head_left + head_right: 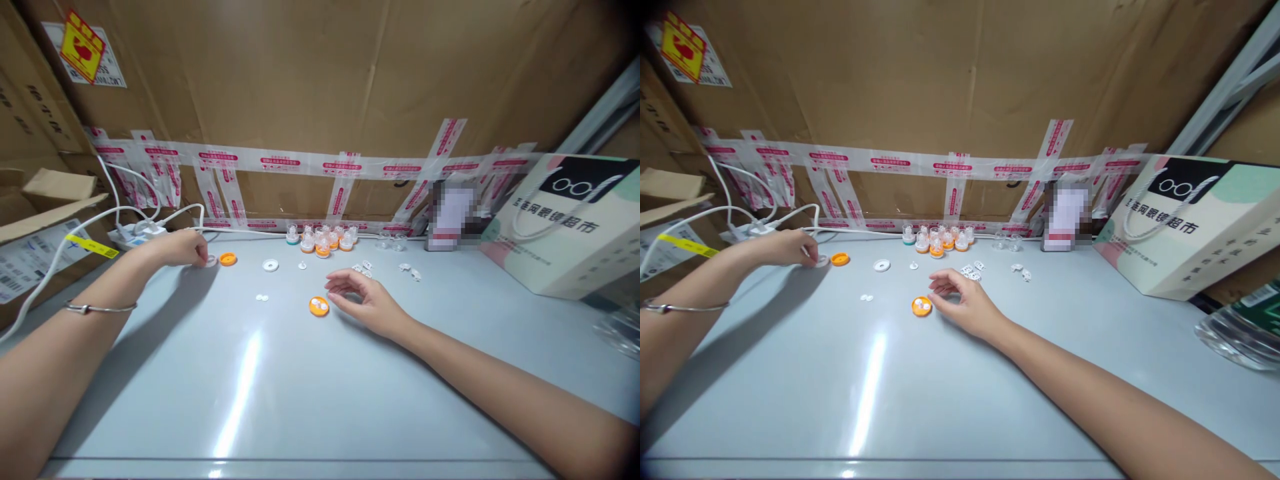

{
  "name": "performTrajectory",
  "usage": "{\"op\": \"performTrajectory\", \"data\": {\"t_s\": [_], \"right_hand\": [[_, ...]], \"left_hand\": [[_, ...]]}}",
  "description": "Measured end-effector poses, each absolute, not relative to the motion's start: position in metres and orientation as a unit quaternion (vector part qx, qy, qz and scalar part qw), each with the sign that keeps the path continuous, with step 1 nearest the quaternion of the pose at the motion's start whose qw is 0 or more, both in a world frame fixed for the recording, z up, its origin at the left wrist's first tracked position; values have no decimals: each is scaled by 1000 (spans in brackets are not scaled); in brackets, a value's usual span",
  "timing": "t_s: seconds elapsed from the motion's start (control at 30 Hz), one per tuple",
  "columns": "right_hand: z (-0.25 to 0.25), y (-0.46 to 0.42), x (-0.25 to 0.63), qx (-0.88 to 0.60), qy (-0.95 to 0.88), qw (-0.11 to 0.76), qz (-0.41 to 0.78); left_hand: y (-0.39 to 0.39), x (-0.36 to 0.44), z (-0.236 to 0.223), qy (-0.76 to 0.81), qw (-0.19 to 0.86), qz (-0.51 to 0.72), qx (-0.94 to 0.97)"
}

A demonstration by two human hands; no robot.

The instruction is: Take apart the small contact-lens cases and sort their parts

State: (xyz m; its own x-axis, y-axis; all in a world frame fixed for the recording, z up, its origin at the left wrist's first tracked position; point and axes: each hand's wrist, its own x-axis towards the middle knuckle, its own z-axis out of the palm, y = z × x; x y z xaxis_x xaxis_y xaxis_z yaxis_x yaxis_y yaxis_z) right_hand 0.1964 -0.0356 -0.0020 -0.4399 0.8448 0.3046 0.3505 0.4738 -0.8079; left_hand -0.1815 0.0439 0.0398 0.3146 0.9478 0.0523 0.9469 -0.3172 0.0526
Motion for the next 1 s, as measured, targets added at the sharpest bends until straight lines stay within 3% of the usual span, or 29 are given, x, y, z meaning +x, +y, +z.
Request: {"op": "performTrajectory", "data": {"t_s": [0.1, 0.2, 0.33, 0.43, 0.57, 1.0], "right_hand": [[-4, -36, 196, -403, -792, 334, 316], [-4, -36, 195, -410, -813, 303, 281], [-4, -35, 192, -399, -834, 281, 255], [-5, -33, 189, -384, -841, 280, 257], [-7, -32, 188, -363, -848, 280, 265], [-8, -32, 186, -366, -829, 280, 317]], "left_hand": [[39, -170, 44, 579, 28, 35, 814], [31, -154, 55, 604, -20, 36, 796], [7, -104, 65, 570, -74, 151, 804], [-16, -55, 56, 410, 27, 210, 887], [-34, -13, 29, 343, 89, 189, 916], [-25, -3, 14, 432, 200, 193, 858]]}}
